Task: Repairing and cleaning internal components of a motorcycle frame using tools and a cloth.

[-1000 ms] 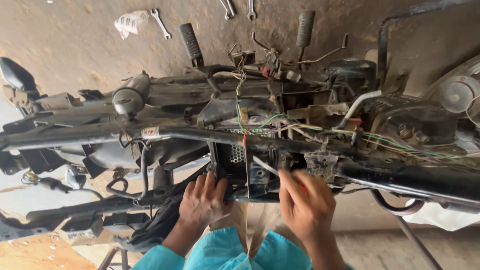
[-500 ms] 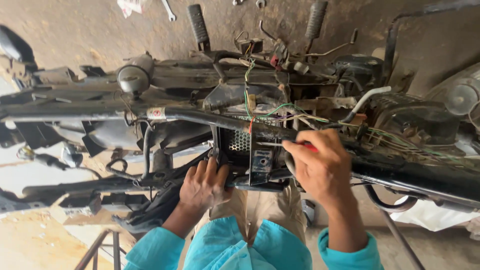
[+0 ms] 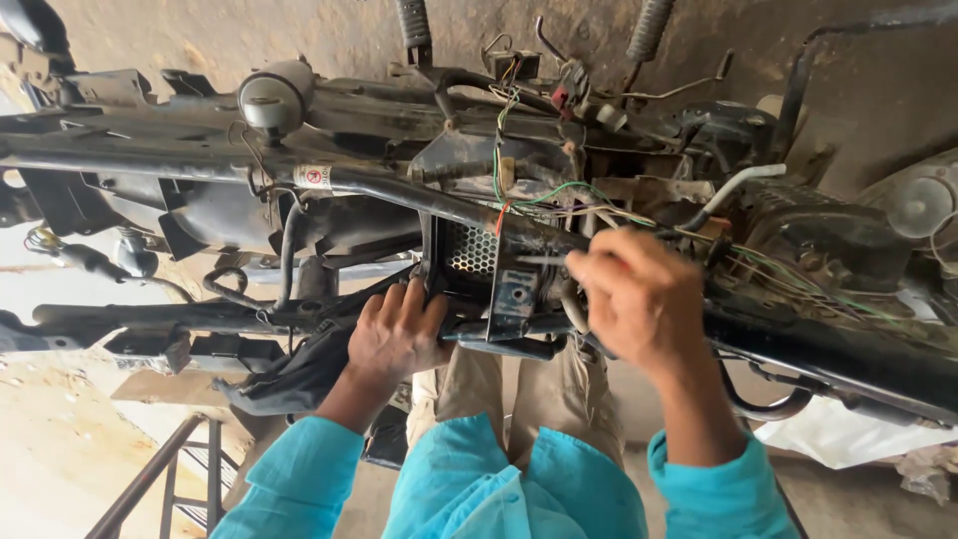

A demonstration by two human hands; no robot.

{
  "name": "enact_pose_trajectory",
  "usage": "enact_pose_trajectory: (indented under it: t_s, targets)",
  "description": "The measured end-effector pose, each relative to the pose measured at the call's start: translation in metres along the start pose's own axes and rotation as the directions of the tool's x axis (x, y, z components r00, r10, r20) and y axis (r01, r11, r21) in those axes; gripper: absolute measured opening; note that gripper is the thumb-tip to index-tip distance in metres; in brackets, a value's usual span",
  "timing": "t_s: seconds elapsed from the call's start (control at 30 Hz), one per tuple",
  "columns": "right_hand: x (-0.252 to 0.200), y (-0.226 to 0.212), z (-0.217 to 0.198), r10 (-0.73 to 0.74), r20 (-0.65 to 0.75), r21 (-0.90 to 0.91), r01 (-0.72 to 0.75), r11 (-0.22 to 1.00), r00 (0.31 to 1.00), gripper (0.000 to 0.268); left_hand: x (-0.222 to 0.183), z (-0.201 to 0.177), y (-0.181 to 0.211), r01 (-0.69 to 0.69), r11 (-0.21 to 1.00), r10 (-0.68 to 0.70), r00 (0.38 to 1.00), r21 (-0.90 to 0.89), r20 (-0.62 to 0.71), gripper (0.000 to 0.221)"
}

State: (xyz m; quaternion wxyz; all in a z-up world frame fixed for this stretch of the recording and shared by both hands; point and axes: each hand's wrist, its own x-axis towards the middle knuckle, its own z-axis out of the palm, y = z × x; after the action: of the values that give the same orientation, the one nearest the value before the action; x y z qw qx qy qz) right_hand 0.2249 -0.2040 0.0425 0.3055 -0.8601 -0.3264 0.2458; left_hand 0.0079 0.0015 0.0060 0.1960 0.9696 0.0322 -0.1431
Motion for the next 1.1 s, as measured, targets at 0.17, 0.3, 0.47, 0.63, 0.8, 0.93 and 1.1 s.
enact_pose_trajectory:
  t_s: [0.17,0.3,0.47,0.63,0.8,0.93,1.1]
  targets:
    - [0.006,0.008,-0.004,-0.085,0.011,-0.015,0.085,0.996,0.996,0.01,-0.003,0.004,-0.001,0.006,0.999,-0.007,1.0,0.046,0.012,0.042]
    - [0.001,0.007,-0.009,-0.051,0.062,0.008,0.051,0.999,0.997,0.008,-0.002,0.005,0.0,0.017,0.999,-0.018,1.0,0.05,0.018,0.04]
    - [-0.009,0.008,-0.001,-0.047,-0.004,-0.006,0.047,0.999,0.999,0.01,-0.003,0.003,0.003,0.02,0.998,-0.018,0.999,0.053,-0.027,0.036]
    - [-0.014,0.01,0.006,-0.112,-0.121,-0.047,0.107,0.993,0.986,0.012,0.003,-0.002,0.001,0.02,0.998,-0.015,0.995,0.055,-0.094,0.036]
    - [-0.019,0.01,0.001,-0.117,-0.11,-0.058,0.111,0.992,0.987,0.012,-0.001,-0.003,0.005,0.003,0.999,-0.001,0.999,0.036,-0.042,0.046]
    - [-0.018,0.01,0.003,-0.154,-0.086,-0.065,0.149,0.987,0.984,0.011,-0.006,0.004,0.002,0.004,0.999,-0.003,1.0,0.041,-0.029,0.038]
    - [-0.023,0.011,0.008,-0.174,-0.145,-0.103,0.16,0.982,0.974,0.008,-0.005,0.006,0.002,0.007,0.998,-0.004,0.998,0.06,-0.058,0.038]
